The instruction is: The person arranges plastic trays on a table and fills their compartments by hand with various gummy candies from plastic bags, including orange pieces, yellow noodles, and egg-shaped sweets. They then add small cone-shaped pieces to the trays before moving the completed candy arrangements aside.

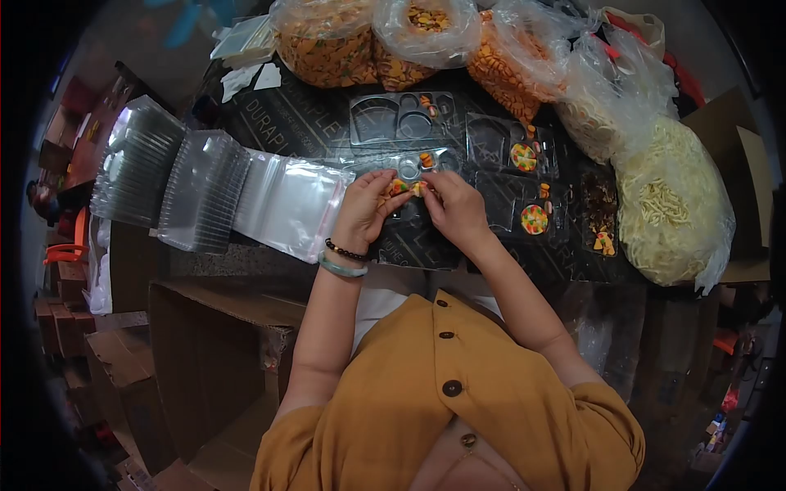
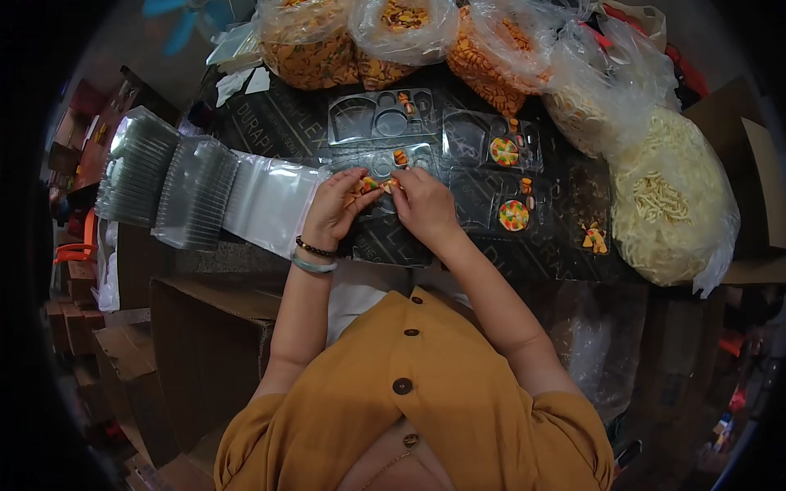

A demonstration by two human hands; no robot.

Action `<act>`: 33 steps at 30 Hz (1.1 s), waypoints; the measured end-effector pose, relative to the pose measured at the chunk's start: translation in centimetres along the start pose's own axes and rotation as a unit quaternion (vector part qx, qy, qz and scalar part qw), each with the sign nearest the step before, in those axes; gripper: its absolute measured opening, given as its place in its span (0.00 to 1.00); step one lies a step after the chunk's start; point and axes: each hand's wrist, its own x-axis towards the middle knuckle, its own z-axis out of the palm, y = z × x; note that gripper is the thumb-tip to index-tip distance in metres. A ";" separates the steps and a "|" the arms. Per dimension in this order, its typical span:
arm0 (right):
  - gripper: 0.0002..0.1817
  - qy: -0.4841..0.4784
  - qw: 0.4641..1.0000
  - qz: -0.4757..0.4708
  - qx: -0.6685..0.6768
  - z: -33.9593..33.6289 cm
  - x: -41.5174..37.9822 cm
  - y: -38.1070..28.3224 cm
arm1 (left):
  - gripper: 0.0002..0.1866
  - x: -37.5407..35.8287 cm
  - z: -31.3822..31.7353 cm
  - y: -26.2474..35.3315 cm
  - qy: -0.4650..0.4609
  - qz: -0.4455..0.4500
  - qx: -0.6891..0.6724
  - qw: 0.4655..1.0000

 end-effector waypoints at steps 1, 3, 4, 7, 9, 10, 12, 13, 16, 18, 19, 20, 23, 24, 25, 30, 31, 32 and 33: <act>0.09 -0.009 0.996 0.026 0.084 0.0 0.2 -0.2 | 0.10 0.0 -0.1 -0.1 -0.012 -0.001 -0.004 1.000; 0.10 -0.017 0.985 0.053 0.166 0.2 0.4 -0.2 | 0.10 -0.2 0.1 -0.2 -0.025 -0.003 -0.008 1.000; 0.10 -0.032 0.983 0.058 0.172 0.3 0.5 0.0 | 0.10 -0.5 0.4 -0.2 -0.032 -0.009 -0.003 0.999; 0.09 -0.056 0.972 0.095 0.207 0.2 0.7 0.1 | 0.11 -0.7 0.6 -0.1 -0.042 -0.013 0.013 0.999; 0.09 -0.067 0.961 0.128 0.237 0.4 0.7 0.1 | 0.11 -0.8 0.4 0.1 -0.044 -0.012 0.023 0.999; 0.08 -0.046 0.957 0.136 0.252 0.8 0.5 0.3 | 0.11 -0.9 0.2 0.1 -0.009 0.010 0.064 0.998; 0.07 -0.025 0.952 0.145 0.268 1.2 0.2 0.4 | 0.11 -0.8 -0.3 0.2 0.025 0.031 0.105 0.994; 0.07 -0.047 0.954 0.150 0.255 1.3 0.0 0.2 | 0.12 -0.7 -0.7 0.2 0.034 0.046 0.115 0.992; 0.06 -0.036 0.991 0.059 0.118 1.5 -0.3 -0.1 | 0.11 -0.8 -1.0 0.3 0.028 0.050 0.086 0.995; 0.06 0.000 0.999 -0.038 -0.010 1.4 -0.3 -0.4 | 0.11 -1.2 -0.7 0.7 0.013 0.039 0.045 0.998; 0.06 0.011 0.999 -0.037 0.000 1.1 -0.2 -0.6 | 0.11 -1.6 -0.4 0.9 0.013 0.030 0.038 0.999; 0.06 0.021 0.999 -0.036 0.010 0.8 -0.1 -0.8 | 0.12 -1.9 0.0 1.0 0.013 0.021 0.031 0.999; 0.05 0.037 0.993 -0.015 0.113 0.1 0.6 -2.1 | 0.11 -2.2 0.7 0.9 0.005 0.016 -0.001 1.000; 0.05 0.038 0.993 -0.013 0.112 0.0 0.6 -2.3 | 0.11 -2.0 0.5 0.7 0.003 0.014 0.000 1.000; 0.05 0.023 0.993 -0.017 0.116 0.0 0.8 -2.4 | 0.11 -1.7 0.1 0.3 -0.029 0.004 -0.016 0.999; 0.06 0.018 0.995 -0.044 0.087 -0.4 0.6 -1.6 | 0.10 -1.7 0.6 -0.1 -0.086 -0.023 -0.039 0.995; 0.06 0.018 0.991 -0.023 0.127 -0.8 0.5 -1.5 | 0.10 -2.1 1.2 0.2 -0.065 -0.010 -0.016 0.998; 0.07 0.022 0.987 0.003 0.161 -1.8 0.0 -1.0 | 0.11 -2.3 2.0 0.3 -0.052 -0.004 0.008 0.999; 0.07 0.039 0.990 0.024 0.135 -3.5 -0.7 -0.7 | 0.11 -2.6 2.4 0.4 -0.048 0.014 0.029 0.998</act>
